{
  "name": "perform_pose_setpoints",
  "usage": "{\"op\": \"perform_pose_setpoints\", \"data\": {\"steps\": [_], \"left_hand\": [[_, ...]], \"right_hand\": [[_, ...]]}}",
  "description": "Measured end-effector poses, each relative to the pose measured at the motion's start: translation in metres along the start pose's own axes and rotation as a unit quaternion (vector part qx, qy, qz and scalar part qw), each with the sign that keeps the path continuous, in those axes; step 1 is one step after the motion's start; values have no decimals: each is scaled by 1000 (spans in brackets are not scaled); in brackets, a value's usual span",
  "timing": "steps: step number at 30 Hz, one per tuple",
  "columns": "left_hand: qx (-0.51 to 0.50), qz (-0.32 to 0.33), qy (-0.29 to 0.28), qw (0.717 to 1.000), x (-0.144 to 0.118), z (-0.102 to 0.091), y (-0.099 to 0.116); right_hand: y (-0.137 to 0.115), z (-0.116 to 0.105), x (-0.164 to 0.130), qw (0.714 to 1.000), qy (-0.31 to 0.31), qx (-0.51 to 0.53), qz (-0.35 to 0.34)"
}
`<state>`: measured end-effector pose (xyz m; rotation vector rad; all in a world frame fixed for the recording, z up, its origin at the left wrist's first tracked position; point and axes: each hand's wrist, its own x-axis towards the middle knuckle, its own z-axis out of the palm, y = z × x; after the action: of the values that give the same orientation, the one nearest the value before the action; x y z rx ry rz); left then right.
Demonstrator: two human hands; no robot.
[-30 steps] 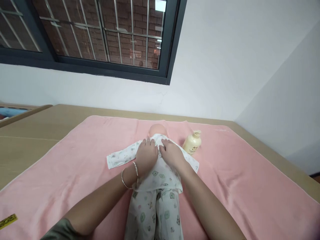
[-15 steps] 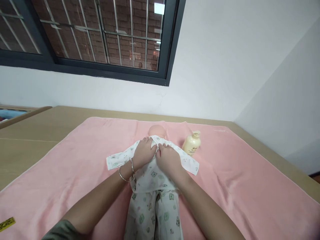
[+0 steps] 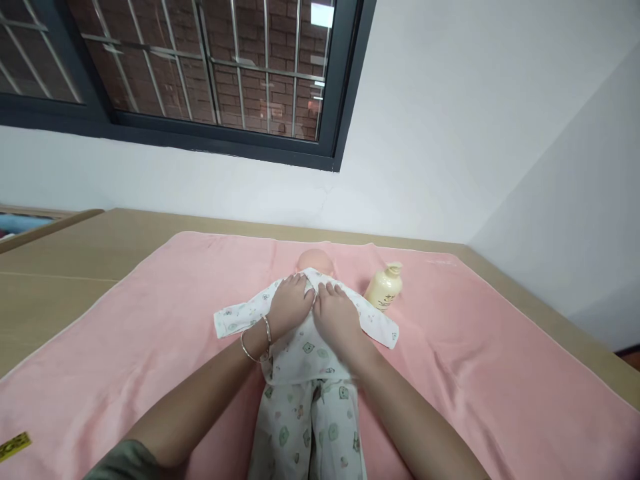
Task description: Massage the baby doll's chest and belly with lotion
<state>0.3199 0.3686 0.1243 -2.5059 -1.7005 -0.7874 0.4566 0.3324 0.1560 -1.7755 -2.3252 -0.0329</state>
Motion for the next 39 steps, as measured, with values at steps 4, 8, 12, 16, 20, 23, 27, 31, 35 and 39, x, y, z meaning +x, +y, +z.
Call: {"op": "perform_pose_setpoints", "data": {"steps": [4, 8, 12, 16, 20, 23, 27, 31, 35, 39], "left_hand": [[-15, -49, 20, 998, 2, 7, -2], [-45, -67, 55, 995, -5, 13, 3], [-74, -76, 67, 992, -7, 15, 3], [-105, -79, 69, 989, -5, 11, 1], [-192, -100, 79, 973, -2, -1, -2], [-262, -132, 115, 949, 0, -11, -4], [-318, -138, 158, 925, 1, -25, -3], [-345, -145, 179, 910, 1, -38, 3], [-375, -151, 195, 894, -1, -48, 9], [-391, -157, 199, 885, -2, -52, 12]], "right_hand": [[-5, -2, -4, 1000, 0, 11, -4], [21, -1, 11, 995, -25, 98, 9], [42, 2, 23, 988, -52, 141, 14], [43, -6, 21, 986, -46, 159, -14], [30, -12, 12, 987, 34, 153, -30], [21, -3, 9, 986, 71, 148, -38], [15, 8, 8, 987, 31, 143, -64], [14, 5, 5, 979, 83, 177, -47], [10, 7, 2, 983, 79, 153, -72], [7, 8, 1, 985, 27, 153, -80]]}}
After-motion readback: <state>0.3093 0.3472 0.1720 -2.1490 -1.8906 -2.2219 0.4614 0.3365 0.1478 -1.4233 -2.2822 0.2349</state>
